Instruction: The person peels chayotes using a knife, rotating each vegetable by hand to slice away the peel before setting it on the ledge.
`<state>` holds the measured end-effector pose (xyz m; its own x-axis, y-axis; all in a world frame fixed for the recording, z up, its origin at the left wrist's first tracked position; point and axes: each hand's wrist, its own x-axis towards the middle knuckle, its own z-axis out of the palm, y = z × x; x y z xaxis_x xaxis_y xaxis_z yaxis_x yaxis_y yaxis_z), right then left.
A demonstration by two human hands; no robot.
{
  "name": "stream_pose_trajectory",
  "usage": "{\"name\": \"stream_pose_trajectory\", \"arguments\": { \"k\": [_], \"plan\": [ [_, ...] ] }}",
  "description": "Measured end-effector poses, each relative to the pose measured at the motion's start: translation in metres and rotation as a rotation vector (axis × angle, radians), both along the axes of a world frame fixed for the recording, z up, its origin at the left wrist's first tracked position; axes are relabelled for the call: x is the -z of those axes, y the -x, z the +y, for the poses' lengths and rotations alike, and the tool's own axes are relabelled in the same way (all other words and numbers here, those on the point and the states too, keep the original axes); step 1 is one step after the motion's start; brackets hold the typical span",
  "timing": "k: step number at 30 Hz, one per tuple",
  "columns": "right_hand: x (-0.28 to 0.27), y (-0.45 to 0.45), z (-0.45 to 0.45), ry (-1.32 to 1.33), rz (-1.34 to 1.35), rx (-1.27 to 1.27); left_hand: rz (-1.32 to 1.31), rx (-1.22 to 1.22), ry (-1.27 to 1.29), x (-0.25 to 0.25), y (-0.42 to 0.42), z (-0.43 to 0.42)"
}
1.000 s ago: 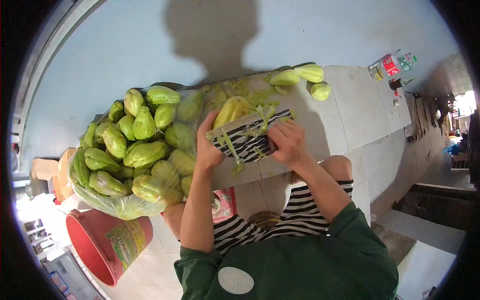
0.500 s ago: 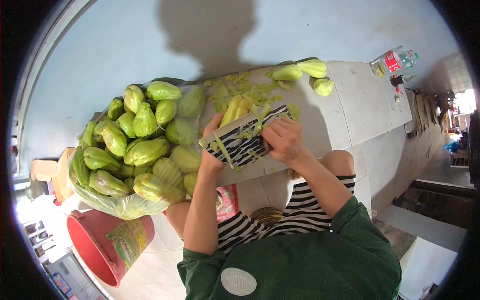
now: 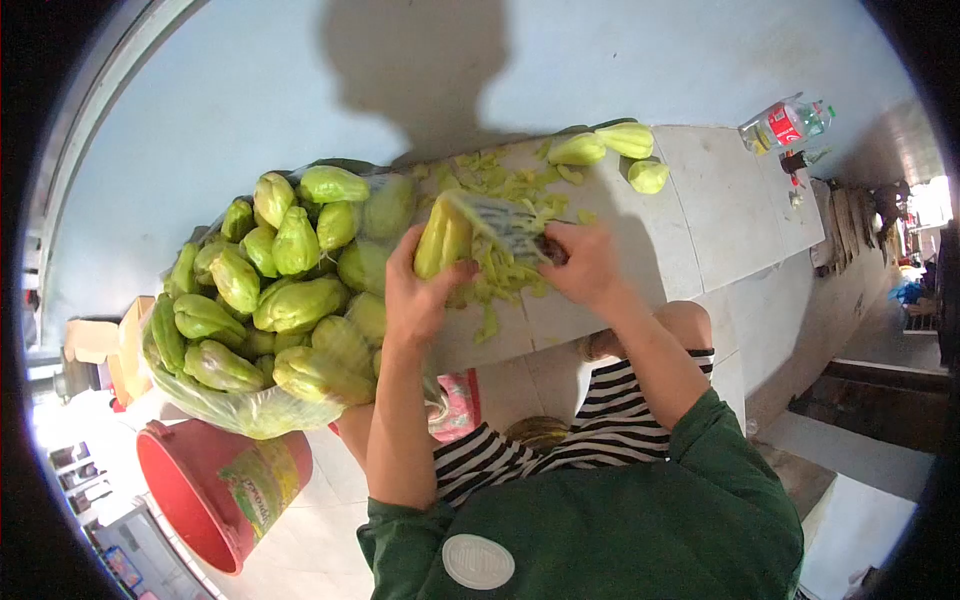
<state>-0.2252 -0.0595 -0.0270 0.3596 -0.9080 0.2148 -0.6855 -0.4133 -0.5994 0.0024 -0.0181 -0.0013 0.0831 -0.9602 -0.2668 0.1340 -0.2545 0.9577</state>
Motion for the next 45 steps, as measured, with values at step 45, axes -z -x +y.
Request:
{"name": "stream_pose_trajectory", "arguments": {
  "k": [45],
  "plan": [
    [-0.008,-0.005,0.007,0.282,-0.051,-0.256,-0.43,-0.036,0.408,0.03,0.009,-0.012]
  ]
}}
